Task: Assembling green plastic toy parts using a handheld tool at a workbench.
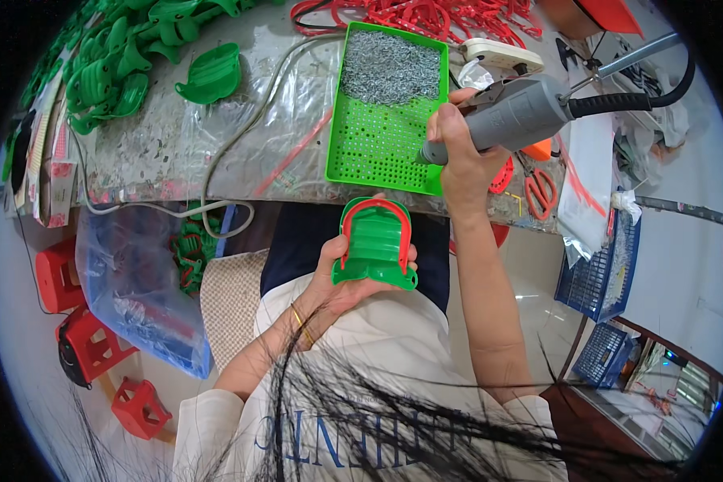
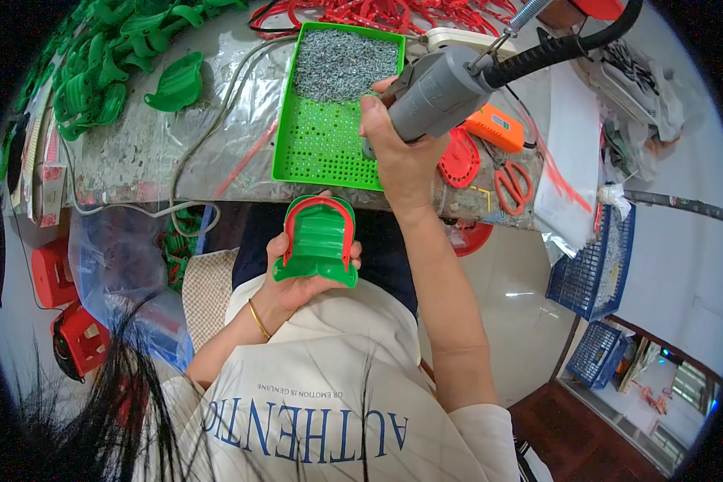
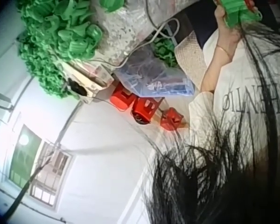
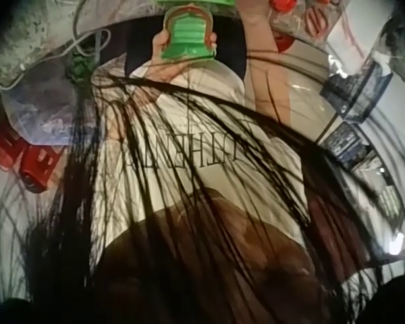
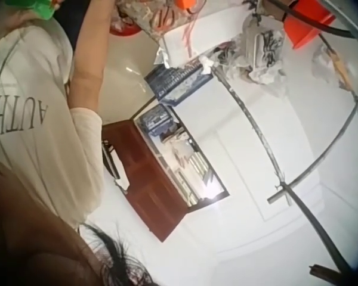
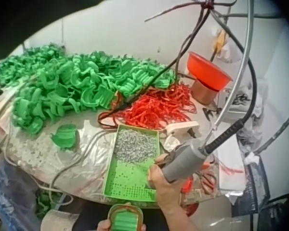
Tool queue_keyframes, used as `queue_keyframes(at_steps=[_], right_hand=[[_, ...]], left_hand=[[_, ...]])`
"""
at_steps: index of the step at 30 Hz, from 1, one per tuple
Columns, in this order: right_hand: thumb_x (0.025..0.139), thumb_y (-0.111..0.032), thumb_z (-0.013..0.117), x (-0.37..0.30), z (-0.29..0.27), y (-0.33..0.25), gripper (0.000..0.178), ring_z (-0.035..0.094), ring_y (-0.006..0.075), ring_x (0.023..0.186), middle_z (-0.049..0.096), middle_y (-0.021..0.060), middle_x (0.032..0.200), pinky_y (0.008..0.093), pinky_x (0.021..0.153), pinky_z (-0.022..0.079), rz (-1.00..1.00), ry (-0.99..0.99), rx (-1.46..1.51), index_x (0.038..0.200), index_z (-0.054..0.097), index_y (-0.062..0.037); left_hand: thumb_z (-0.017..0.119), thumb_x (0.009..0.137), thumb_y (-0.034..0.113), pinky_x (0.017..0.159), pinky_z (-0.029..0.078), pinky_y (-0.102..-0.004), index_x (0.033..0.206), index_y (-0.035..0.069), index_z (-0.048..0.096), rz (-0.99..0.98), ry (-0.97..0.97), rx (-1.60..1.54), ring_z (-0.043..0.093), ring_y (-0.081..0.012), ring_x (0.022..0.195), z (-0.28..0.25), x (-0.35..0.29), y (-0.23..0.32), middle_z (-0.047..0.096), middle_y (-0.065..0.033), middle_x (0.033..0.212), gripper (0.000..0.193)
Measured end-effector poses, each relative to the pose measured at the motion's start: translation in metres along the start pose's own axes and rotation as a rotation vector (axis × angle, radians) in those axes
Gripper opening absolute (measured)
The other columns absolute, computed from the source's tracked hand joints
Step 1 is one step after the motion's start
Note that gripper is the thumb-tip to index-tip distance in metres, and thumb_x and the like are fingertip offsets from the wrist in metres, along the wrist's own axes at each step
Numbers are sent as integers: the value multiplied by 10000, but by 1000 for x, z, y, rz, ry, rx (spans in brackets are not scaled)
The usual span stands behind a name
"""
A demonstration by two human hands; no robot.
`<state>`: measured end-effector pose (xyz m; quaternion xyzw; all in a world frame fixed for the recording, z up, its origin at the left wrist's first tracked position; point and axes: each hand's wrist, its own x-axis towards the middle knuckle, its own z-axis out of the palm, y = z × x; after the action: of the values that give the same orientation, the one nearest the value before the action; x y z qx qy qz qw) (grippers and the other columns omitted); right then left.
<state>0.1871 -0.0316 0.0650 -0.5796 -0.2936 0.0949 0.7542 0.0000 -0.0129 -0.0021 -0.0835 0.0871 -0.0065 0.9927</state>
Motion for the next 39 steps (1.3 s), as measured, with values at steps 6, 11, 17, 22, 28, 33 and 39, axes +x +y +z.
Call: queue_keyframes(at_steps=[6,11,17,22,28,33,39], right_hand=[[827,15,597,-2,4,9,177,509,118,589,532,37,729,266,556,423,-7,-10,6,985,523,-12],[832,27,597,-1,6,9,167,502,117,583,530,39,731,270,554,423,-30,-16,25,980,525,-7],[833,27,595,-1,7,9,151,503,123,582,527,45,724,272,552,425,-29,-12,21,968,532,-2],[831,21,594,-1,5,11,174,502,124,584,525,49,713,269,550,422,-40,-22,-8,989,523,4],[830,-51,602,0,16,-31,215,474,135,579,485,48,669,266,553,399,-81,-1,69,1016,516,16],[831,-82,596,-28,20,-71,219,423,126,538,408,20,600,270,520,354,56,-110,165,1015,509,-3],[836,-85,585,-58,13,-76,197,417,123,491,421,28,567,268,471,362,102,-207,80,995,503,-5]], left_hand=[[689,732,429,901,457,-526,1377,187,302,30,-13,83,518,-387,1080,-2,-1,1,490,-220,1199,790],[736,715,360,870,466,-566,1388,274,269,3,-17,-1,498,-428,1070,-1,-1,3,468,-219,1193,824],[732,717,368,875,464,-566,1381,272,277,29,-14,14,495,-426,1078,-4,0,2,467,-212,1197,810],[733,703,406,887,464,-549,1379,234,299,59,8,62,511,-410,1080,4,-3,0,483,-222,1201,821],[627,762,500,959,429,-500,1338,14,367,45,11,116,521,-375,1125,-14,-4,3,497,-252,1243,797],[632,758,504,959,429,-500,1324,15,390,67,16,137,520,-368,1133,-9,-5,4,498,-250,1248,787],[638,758,501,960,423,-519,1325,19,393,89,52,188,522,-363,1134,0,-9,2,506,-228,1248,784]])
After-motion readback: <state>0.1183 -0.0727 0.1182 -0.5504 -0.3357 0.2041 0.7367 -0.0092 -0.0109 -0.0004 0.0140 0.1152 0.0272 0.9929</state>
